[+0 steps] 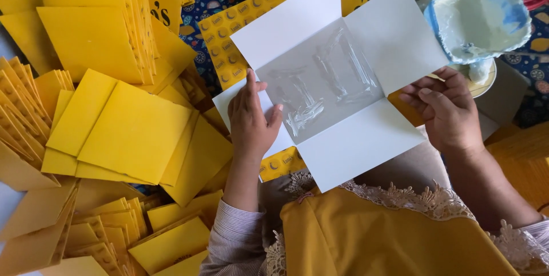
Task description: Applying glue to paper templates and folding them to assemble boxes or envelopes.
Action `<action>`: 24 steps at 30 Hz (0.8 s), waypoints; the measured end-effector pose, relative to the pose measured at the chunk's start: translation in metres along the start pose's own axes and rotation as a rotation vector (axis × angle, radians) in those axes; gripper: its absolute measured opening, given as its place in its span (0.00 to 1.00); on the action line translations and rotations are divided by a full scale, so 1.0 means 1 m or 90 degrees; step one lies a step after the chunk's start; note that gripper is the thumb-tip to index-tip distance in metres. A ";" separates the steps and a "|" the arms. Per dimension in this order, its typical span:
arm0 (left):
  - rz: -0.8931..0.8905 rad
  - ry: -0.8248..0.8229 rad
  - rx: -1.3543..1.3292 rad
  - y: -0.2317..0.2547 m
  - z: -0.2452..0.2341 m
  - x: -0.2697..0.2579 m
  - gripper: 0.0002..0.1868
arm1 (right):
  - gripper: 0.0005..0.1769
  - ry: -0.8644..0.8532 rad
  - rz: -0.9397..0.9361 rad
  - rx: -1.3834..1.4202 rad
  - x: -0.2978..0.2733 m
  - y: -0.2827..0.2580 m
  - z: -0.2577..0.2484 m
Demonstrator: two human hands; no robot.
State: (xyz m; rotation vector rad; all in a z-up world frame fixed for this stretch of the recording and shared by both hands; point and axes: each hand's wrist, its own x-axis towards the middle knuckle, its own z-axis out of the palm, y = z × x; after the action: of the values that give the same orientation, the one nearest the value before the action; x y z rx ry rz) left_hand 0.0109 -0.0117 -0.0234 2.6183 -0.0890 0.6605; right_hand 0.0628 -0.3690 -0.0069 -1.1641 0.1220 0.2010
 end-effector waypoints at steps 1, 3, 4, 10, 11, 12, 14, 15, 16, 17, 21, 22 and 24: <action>0.000 0.001 0.000 0.000 0.000 0.000 0.50 | 0.21 0.000 -0.001 0.000 -0.001 0.001 0.002; 0.012 0.010 -0.003 -0.001 0.000 0.000 0.51 | 0.19 -0.010 0.059 -0.007 -0.003 0.003 0.004; 0.013 0.009 -0.003 0.000 -0.001 0.000 0.51 | 0.19 -0.009 0.059 -0.006 -0.002 0.003 0.008; 0.006 0.007 -0.021 0.000 -0.002 0.000 0.51 | 0.15 -0.132 -0.016 -0.467 0.032 -0.014 0.029; 0.001 -0.003 -0.022 0.000 -0.002 0.000 0.51 | 0.12 -0.192 -0.153 -0.582 0.043 -0.013 0.028; -0.004 -0.011 -0.023 0.000 -0.002 0.001 0.50 | 0.11 -0.252 -0.295 -0.693 0.055 -0.014 0.027; 0.005 -0.003 -0.021 0.000 -0.003 0.002 0.49 | 0.07 -0.288 -0.354 -0.656 0.069 -0.019 0.046; 0.013 0.004 -0.019 -0.001 -0.003 0.002 0.49 | 0.06 -0.323 -0.410 -0.615 0.076 -0.021 0.055; 0.012 0.004 -0.018 0.000 -0.004 0.002 0.49 | 0.06 -0.324 -0.410 -0.615 0.077 -0.021 0.062; 0.017 0.010 -0.018 0.001 -0.006 0.003 0.48 | 0.16 -0.354 -0.370 -0.550 0.078 -0.021 0.069; 0.008 0.005 -0.018 0.002 -0.006 0.004 0.47 | 0.42 -0.414 -0.301 -0.560 0.082 -0.013 0.087; 0.007 0.002 -0.019 0.000 -0.006 0.004 0.47 | 0.42 -0.413 -0.298 -0.560 0.086 -0.003 0.088; -0.051 -0.053 -0.074 -0.003 -0.004 0.005 0.44 | 0.38 -0.429 -0.559 -0.569 0.095 0.015 0.089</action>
State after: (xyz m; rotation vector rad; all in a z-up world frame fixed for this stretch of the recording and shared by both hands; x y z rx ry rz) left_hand 0.0140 -0.0067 -0.0193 2.5231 -0.0460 0.5041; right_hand 0.1515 -0.2726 -0.0043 -1.8456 -1.1637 -0.1699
